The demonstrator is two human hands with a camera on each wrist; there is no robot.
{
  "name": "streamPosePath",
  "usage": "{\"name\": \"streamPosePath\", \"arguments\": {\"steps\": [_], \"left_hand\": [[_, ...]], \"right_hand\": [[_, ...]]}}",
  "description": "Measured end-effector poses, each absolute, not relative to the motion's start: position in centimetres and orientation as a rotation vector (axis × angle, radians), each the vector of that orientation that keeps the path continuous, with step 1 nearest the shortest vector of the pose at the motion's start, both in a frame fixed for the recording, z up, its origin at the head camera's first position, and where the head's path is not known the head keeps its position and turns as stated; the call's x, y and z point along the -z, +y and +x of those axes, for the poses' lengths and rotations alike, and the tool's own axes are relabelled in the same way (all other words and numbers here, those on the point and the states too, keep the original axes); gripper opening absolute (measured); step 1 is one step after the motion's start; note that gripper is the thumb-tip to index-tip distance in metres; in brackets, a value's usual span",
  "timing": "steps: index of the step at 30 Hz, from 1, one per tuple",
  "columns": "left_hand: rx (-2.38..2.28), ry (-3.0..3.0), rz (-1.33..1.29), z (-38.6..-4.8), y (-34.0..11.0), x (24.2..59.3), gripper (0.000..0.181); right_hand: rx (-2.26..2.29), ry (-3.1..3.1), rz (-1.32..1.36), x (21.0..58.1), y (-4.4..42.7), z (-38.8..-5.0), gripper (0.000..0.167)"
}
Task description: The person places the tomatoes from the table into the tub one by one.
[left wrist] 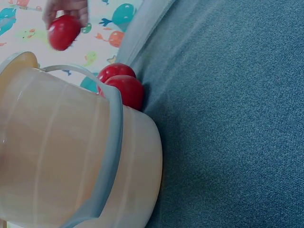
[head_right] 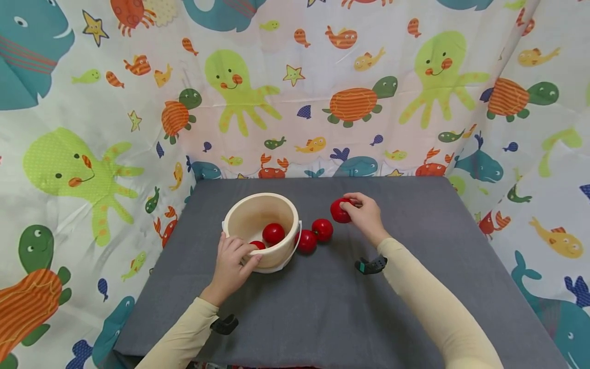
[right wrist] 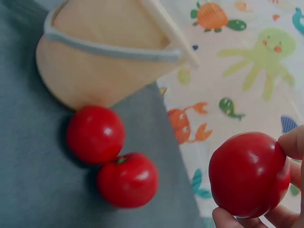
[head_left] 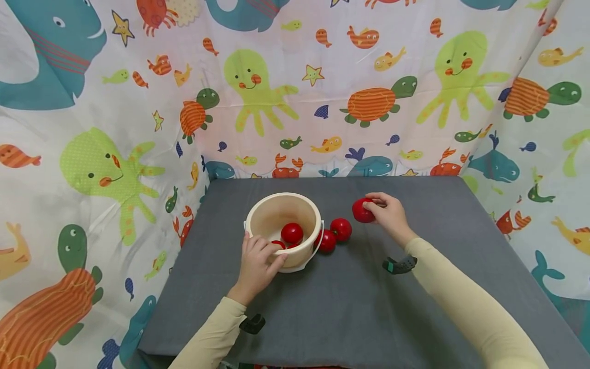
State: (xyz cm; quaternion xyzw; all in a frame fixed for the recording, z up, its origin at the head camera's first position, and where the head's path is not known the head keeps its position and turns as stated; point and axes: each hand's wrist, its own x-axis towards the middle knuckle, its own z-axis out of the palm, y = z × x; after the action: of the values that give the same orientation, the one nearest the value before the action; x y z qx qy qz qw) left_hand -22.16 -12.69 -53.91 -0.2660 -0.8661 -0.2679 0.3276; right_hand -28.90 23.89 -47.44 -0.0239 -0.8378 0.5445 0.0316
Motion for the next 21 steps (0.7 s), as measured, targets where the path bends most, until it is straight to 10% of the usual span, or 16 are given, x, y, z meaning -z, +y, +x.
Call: {"name": "streamPosePath", "arguments": {"steps": [21], "left_hand": [[0.709,-2.257,-0.696,-22.3,-12.7,54.0,0.017]], "right_hand": [[-1.731,-2.502,0.194,38.8,16.1,-30.8,0.042]]}}
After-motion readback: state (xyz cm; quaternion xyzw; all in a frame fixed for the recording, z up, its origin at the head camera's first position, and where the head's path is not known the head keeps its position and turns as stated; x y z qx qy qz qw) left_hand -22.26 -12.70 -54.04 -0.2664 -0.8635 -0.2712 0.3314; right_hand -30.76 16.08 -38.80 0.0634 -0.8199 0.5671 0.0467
